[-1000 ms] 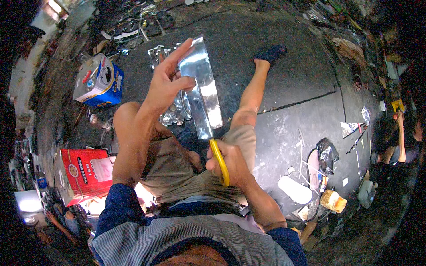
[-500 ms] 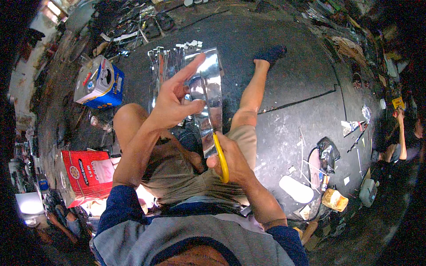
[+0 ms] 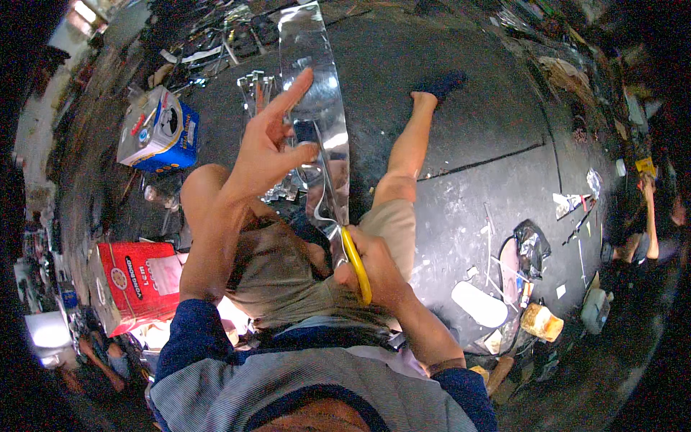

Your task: The person sits on the floor and uses yellow-handled scissors to cut a roll of silver foil tape into narrow strips. After cutting, they peel the backing off the strips and stack them on the floor.

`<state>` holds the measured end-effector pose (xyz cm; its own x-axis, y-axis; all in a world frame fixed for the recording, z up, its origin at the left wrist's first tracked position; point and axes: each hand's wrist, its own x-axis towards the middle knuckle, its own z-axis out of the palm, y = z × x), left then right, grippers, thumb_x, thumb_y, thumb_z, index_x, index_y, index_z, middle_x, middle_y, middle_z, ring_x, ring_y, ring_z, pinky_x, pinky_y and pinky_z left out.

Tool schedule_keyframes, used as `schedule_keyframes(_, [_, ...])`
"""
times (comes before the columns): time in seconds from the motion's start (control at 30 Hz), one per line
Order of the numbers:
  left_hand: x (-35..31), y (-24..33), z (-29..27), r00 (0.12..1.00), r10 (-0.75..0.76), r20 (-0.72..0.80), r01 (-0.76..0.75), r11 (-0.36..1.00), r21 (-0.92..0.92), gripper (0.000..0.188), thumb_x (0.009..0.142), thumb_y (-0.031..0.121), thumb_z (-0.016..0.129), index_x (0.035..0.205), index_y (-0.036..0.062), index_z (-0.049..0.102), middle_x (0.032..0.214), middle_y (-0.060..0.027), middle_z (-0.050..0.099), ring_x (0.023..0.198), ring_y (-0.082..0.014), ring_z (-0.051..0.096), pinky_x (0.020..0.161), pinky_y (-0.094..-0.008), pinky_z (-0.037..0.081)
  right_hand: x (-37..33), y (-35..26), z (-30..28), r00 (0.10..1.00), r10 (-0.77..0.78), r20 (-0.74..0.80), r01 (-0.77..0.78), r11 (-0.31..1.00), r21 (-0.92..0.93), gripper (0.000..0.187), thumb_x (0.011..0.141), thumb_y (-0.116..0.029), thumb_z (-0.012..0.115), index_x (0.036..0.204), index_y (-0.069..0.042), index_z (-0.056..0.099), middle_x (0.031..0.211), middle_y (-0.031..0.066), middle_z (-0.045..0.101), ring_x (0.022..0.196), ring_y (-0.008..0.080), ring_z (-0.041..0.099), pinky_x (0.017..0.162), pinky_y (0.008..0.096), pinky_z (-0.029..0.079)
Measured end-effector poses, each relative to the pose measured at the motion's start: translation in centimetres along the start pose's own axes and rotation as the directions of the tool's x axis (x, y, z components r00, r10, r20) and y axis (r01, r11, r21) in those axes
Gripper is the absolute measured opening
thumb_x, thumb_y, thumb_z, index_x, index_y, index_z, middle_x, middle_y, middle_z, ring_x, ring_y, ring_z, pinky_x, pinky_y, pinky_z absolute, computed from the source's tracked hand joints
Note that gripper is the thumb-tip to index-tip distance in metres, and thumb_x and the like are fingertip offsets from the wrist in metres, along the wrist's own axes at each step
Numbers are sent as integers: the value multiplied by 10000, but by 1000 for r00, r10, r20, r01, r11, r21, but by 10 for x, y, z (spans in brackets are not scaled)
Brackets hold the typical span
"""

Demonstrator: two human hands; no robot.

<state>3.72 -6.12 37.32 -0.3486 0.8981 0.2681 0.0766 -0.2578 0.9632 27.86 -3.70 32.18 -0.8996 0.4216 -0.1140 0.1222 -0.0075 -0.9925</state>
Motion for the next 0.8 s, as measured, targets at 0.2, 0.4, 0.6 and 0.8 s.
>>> schedule_keyframes(0.2, [-11,6,17,998,-20,53,22,999,-37,845,707,-120,570,1479,100,305,1435,-2,384,1025,-56,508,703,-142,459,12,16,-2,999,19,-44,-21,999,-44,932,635,-875,516,965,-4,531,722,-10,525,649,80,512,576,224,427])
schedule_keyframes(0.4, [-12,9,17,989,-118,88,122,992,-45,885,684,-109,639,1475,45,274,1535,-78,271,1278,-113,386,869,-190,476,7,2,9,980,157,-122,-145,984,101,944,571,-885,548,930,-11,543,693,-19,513,562,62,494,492,201,411])
schedule_keyframes(0.6, [-8,-13,7,992,92,92,-109,974,200,864,688,-87,642,1467,36,288,1519,-85,298,1143,-117,517,770,-220,514,4,-1,12,987,71,-142,-63,996,61,904,600,-887,501,860,-23,549,667,-37,469,577,49,439,492,206,357])
schedule_keyframes(0.8, [10,3,1,990,-139,17,140,984,-111,825,689,-69,627,1449,1,314,1419,-74,431,1094,-96,523,803,-225,480,-2,1,4,997,6,-74,-11,997,-71,850,674,-844,490,865,-16,519,693,-6,436,654,114,410,567,272,345])
